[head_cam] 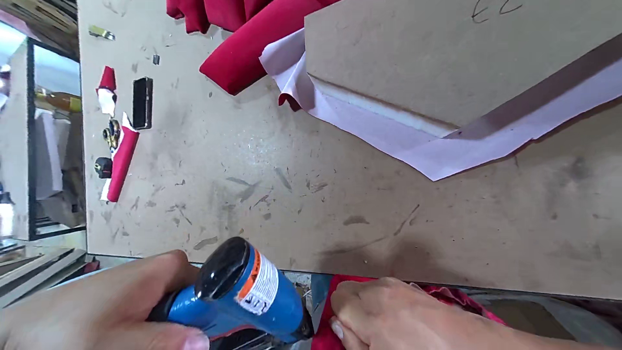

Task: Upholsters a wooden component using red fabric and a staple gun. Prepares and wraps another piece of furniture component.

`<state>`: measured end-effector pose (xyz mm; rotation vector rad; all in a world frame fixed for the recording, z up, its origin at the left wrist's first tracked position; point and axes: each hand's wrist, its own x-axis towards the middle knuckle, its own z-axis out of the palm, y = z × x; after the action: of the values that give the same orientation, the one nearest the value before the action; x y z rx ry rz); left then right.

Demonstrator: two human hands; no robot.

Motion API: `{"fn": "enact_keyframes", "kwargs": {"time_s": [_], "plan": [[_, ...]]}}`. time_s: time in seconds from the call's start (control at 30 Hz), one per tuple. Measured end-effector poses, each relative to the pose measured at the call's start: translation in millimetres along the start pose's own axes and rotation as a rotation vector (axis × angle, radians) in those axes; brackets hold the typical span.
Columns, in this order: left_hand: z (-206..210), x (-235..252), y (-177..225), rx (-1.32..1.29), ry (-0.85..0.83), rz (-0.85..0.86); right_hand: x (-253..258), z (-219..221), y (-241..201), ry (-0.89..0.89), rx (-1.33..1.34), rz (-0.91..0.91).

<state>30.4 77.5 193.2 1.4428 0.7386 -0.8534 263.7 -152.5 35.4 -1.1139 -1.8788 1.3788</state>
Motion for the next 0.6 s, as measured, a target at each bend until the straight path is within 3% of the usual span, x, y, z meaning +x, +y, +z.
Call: {"fn": "enact_keyframes", "kwargs": {"time_s": [0.13, 0.3, 0.43, 0.53, 0.6], "plan": [[-7.3, 11.9, 22.8, -0.11, -0.046, -0.018, -2.0, 0.2, 1.8, -0.022, 0.004, -0.023], [-14.5, 35.0, 36.6, -0.041, -0.226, -0.168, -4.2, 6.1, 6.1, 0.056, -0.023, -0.096], [-12.7, 51.8, 46.5, -0.058, -0.304, -0.355, 0.5, 5.6, 3.6, -0.034, 0.009, -0.033], [-13.4, 46.6, 46.7, 0.004, -0.257, -0.294, 1.4, 6.2, 8.2, -0.002, 0.045, 0.024], [-16.0, 32.9, 29.2, -0.064, -0.114, -0.162, -3.0, 4.6, 12.1, 0.026, 0.082, 0.089]]}}
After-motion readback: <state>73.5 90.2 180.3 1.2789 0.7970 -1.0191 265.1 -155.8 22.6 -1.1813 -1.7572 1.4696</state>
